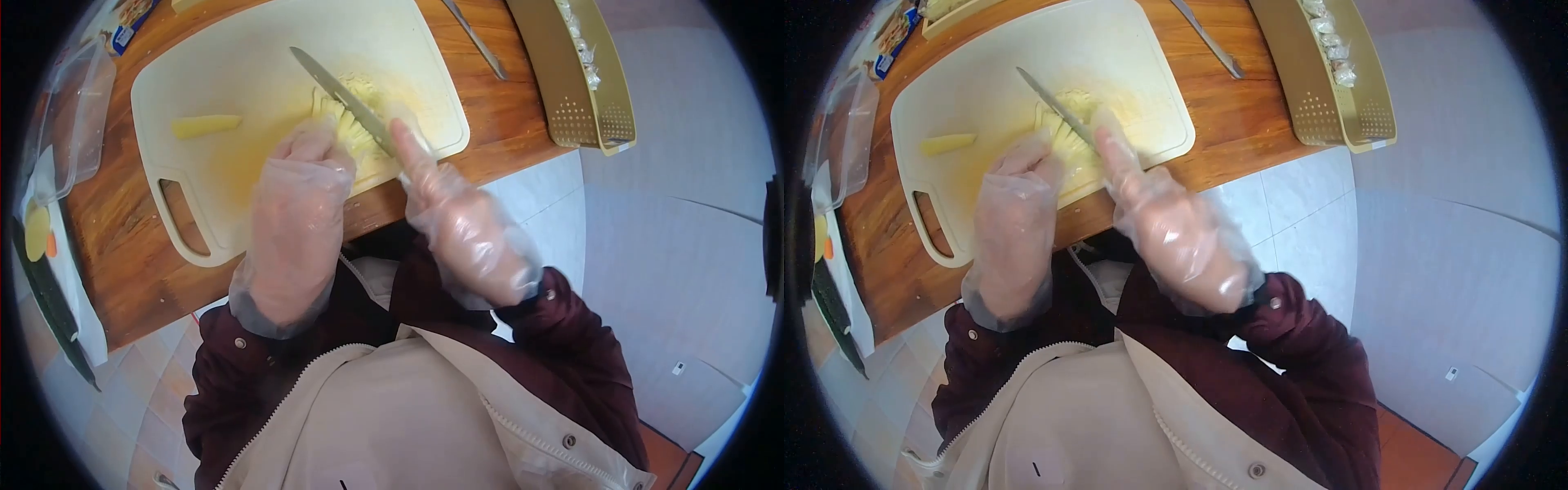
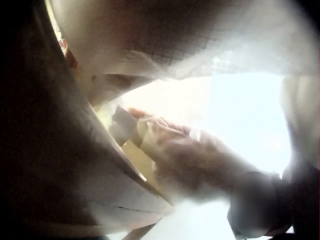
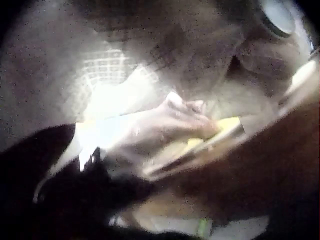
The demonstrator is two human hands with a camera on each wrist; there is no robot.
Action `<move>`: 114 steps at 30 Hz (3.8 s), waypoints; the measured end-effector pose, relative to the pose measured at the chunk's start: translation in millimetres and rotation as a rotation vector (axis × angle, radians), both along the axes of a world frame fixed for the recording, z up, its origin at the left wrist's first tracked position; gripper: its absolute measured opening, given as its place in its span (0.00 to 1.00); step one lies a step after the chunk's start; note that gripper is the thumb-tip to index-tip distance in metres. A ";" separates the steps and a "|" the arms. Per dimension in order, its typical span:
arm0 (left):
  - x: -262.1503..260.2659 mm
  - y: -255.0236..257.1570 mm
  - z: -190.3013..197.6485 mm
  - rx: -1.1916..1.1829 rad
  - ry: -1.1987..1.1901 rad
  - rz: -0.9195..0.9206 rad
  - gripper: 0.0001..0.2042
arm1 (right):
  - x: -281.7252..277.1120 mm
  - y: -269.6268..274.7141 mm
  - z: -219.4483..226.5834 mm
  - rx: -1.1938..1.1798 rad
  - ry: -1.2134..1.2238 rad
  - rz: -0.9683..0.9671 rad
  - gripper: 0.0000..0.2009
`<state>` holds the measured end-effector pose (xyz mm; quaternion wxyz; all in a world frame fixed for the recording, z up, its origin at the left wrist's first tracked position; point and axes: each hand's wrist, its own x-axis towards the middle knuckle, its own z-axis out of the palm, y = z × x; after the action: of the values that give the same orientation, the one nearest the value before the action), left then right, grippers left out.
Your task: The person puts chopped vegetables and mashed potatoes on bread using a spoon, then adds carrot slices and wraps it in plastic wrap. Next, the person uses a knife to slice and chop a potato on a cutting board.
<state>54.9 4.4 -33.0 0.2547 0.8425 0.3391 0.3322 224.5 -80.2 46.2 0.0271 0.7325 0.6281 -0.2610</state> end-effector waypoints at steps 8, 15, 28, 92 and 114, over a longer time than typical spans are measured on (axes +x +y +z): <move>3.7 2.1 -0.8 0.026 -0.039 0.020 0.04 | 5.5 -14.7 12.3 -0.026 0.051 0.020 0.34; 4.5 4.0 0.0 0.021 -0.014 -0.008 0.05 | 21.6 5.4 0.9 0.170 -0.002 0.099 0.34; 6.5 8.0 -25.1 -0.071 -0.344 -0.058 0.05 | 20.1 -10.1 -51.2 0.372 0.254 -0.005 0.34; -5.8 -5.4 -1.1 -0.164 -0.088 0.140 0.08 | 14.5 5.8 18.9 0.182 0.314 0.018 0.30; 14.5 8.8 40.3 -0.110 0.297 0.350 0.33 | 37.6 -8.8 -7.4 0.251 0.446 -0.179 0.17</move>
<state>69.3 13.3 7.3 0.1860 0.7955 0.5312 0.2247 262.1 -89.0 38.8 -0.2260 0.7072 0.5789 -0.3372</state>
